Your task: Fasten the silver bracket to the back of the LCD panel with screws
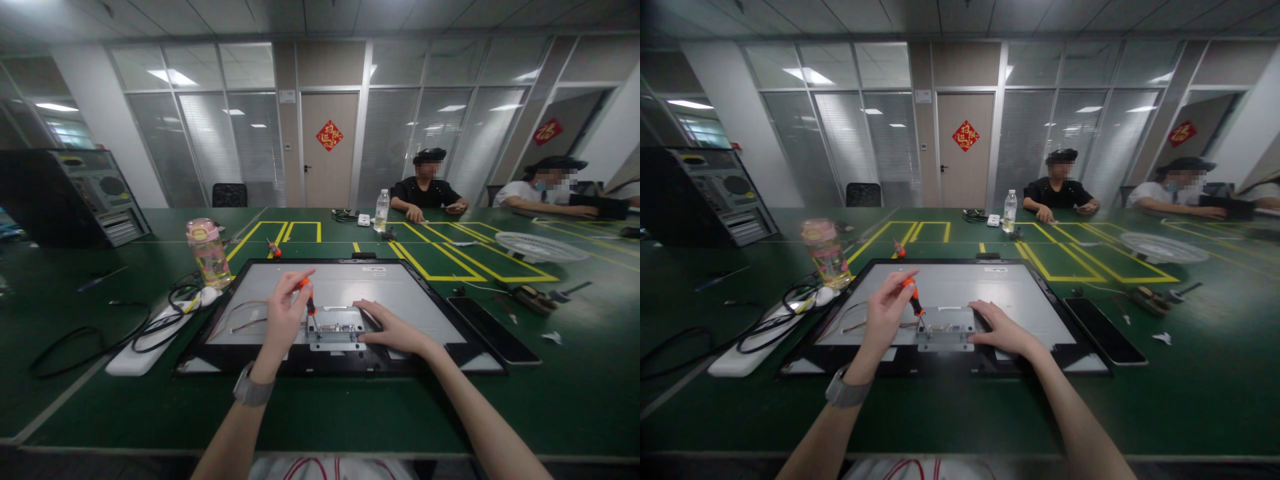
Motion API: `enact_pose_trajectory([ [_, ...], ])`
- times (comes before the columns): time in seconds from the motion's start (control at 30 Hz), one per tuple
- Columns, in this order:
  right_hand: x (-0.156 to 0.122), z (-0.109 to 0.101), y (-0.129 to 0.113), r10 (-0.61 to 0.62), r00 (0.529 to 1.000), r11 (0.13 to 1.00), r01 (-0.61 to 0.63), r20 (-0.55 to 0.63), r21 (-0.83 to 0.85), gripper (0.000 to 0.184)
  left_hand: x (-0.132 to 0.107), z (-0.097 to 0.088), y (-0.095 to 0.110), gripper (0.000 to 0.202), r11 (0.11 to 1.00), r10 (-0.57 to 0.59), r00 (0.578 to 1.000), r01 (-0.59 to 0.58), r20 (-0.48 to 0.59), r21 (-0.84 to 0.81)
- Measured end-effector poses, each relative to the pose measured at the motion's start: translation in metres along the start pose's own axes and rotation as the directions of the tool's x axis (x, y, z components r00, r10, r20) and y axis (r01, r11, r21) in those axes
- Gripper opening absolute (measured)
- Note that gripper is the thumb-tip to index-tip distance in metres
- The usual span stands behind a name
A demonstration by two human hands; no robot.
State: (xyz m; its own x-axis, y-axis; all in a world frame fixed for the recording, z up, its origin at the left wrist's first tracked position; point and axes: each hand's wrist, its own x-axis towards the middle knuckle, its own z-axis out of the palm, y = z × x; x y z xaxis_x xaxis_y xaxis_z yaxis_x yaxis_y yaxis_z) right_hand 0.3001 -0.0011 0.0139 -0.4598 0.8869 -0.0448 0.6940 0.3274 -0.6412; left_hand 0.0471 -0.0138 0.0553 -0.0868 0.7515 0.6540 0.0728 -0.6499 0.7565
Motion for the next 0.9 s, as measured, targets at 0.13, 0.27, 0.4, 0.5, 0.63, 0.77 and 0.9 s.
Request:
enact_pose_trajectory([
  [0.13, -0.0008, -0.0016, -0.0033, 0.022, 1.000, 1.000, -0.022, 0.017, 0.001, 0.078, -0.0001, 0.0000, 0.0009, 0.026, 1.000, -0.002, 1.000, 0.002, -0.007, 0.001],
  [0.27, -0.0006, -0.0015, -0.0033, 0.017, 1.000, 1.000, -0.017, 0.013, -0.001, 0.078, -0.0004, 0.0005, -0.0015, 0.030, 0.999, -0.047, 0.999, 0.047, 0.007, -0.027],
  [0.4, -0.0006, 0.0002, -0.0018, 0.010, 1.000, 1.000, -0.010, 0.006, 0.008, 0.077, 0.0001, 0.0014, -0.0029, 0.025, 1.000, -0.004, 1.000, 0.005, -0.012, 0.030],
  [0.5, -0.0006, 0.0008, -0.0015, 0.014, 1.000, 1.000, -0.014, 0.013, 0.006, 0.079, 0.0003, 0.0016, -0.0009, 0.026, 1.000, -0.005, 1.000, 0.005, -0.008, 0.017],
  [0.63, 0.0004, 0.0007, 0.0003, 0.015, 1.000, 1.000, -0.015, 0.009, 0.009, 0.079, -0.0007, 0.0018, 0.0014, 0.028, 0.999, -0.032, 0.999, 0.032, 0.010, -0.002],
  [0.77, 0.0013, 0.0009, 0.0017, -0.001, 1.000, 1.000, 0.001, 0.009, 0.005, 0.080, -0.0015, 0.0024, 0.0008, 0.022, 0.999, -0.016, 1.000, 0.017, -0.013, 0.036],
  [0.9, 0.0004, 0.0001, -0.0009, 0.019, 1.000, 1.000, -0.019, 0.020, 0.004, 0.080, -0.0013, 0.0029, 0.0006, 0.030, 0.999, -0.052, 0.999, 0.053, -0.009, 0.012],
])
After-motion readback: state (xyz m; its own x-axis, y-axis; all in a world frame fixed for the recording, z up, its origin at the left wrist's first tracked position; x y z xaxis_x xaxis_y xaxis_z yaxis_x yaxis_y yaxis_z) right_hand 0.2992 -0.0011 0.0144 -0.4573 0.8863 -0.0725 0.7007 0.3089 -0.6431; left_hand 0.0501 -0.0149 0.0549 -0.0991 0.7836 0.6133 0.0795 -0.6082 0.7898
